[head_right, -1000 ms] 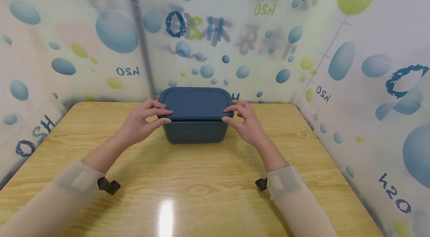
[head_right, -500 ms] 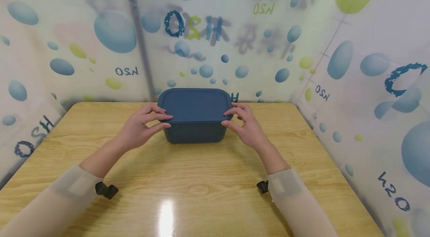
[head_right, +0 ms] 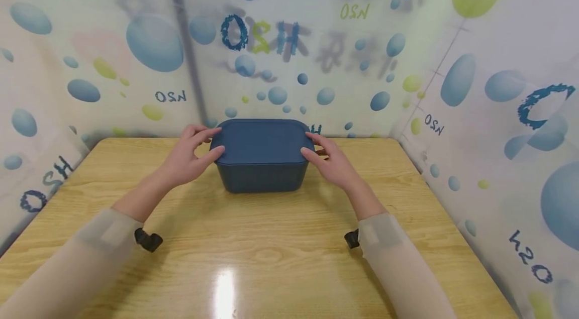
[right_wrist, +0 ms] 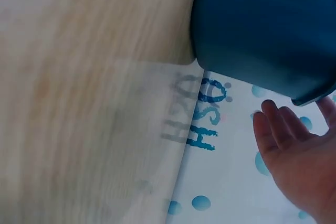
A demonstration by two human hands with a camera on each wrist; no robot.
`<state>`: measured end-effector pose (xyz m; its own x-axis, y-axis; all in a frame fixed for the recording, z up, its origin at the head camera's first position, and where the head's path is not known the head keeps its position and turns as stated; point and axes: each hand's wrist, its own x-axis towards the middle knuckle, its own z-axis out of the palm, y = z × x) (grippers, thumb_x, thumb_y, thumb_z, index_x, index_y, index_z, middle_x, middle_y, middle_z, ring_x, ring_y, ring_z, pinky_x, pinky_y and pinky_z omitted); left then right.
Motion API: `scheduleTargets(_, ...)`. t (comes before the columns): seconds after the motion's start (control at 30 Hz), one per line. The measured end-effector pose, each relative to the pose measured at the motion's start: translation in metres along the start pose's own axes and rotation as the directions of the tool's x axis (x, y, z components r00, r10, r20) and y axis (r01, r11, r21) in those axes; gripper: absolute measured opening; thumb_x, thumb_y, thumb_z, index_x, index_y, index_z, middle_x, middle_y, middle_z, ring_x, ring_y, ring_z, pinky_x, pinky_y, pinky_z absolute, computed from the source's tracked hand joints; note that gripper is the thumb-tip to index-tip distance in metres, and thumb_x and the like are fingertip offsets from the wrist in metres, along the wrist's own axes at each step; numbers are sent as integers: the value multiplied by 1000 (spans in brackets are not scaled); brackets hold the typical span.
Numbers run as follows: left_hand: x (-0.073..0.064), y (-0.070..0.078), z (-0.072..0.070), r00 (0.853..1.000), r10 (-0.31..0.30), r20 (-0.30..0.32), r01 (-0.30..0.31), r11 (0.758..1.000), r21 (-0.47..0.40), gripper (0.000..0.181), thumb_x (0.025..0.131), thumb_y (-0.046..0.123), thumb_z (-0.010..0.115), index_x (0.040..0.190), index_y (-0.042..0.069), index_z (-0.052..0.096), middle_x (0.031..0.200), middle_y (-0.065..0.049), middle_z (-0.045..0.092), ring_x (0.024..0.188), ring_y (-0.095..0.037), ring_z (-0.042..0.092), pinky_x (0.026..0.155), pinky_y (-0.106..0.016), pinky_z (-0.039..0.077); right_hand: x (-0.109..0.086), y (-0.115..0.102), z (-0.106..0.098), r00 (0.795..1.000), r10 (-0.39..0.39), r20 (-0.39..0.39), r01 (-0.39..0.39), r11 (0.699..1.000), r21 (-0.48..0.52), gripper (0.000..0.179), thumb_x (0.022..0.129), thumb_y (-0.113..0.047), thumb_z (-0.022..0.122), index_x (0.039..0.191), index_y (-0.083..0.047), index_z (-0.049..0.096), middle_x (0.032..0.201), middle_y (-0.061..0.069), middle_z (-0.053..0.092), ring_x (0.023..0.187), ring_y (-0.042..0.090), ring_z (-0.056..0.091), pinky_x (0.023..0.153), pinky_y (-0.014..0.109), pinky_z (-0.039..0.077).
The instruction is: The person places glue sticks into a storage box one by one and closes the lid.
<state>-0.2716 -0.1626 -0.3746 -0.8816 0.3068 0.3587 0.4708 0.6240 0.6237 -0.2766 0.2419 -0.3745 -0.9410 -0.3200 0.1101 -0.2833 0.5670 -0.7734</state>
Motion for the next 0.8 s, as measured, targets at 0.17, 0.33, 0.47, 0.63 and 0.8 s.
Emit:
scheduleTargets(0.17, 5, -5, -4, 987, -121, 102, 121, 993, 6, 75, 110, 49, 63, 172, 15, 38, 145, -21, 43, 117, -35, 57, 92, -48, 52, 9, 4, 1, 998, 36, 54, -40, 997, 59, 68, 115, -52, 54, 175, -35, 28, 178, 17, 32, 151, 46, 50, 118, 67, 45)
scheduleTargets(0.33, 5, -9, -1, 984, -139, 116, 141, 990, -8, 75, 110, 53, 62, 173, 19, 38, 133, -17, 53, 103, -31, 60, 89, -44, 52, 12, 7, 4, 993, 55, 105, -71, 986, 154, 68, 117, -46, 49, 176, -33, 18, 169, 28, 37, 149, 50, 49, 117, 74, 44)
scheduleTargets(0.47, 4, -11, 3, 986, -133, 100, 136, 991, -21, 73, 110, 53, 61, 172, 21, 39, 123, -14, 58, 102, -31, 60, 88, -45, 53, 13, 8, 6, 991, 65, 116, -84, 981, 173, 67, 118, -45, 46, 176, -34, 15, 163, 32, 42, 147, 52, 51, 115, 74, 45)
scheduleTargets(0.63, 5, -11, 4, 989, -129, 76, 133, 990, -40, 73, 110, 52, 62, 172, 22, 40, 120, -14, 59, 103, -31, 60, 88, -46, 53, 13, 8, 5, 992, 57, 110, -76, 981, 181, 65, 119, -45, 45, 176, -35, 15, 159, 32, 43, 146, 52, 51, 115, 75, 45)
scheduleTargets(0.8, 7, -8, 3, 990, -108, 87, 110, 994, -18, 73, 110, 52, 62, 172, 20, 40, 120, -14, 60, 104, -31, 61, 89, -46, 53, 9, 8, 2, 993, 55, 105, -70, 987, 144, 66, 118, -47, 45, 176, -36, 15, 157, 30, 44, 144, 51, 52, 117, 74, 42)
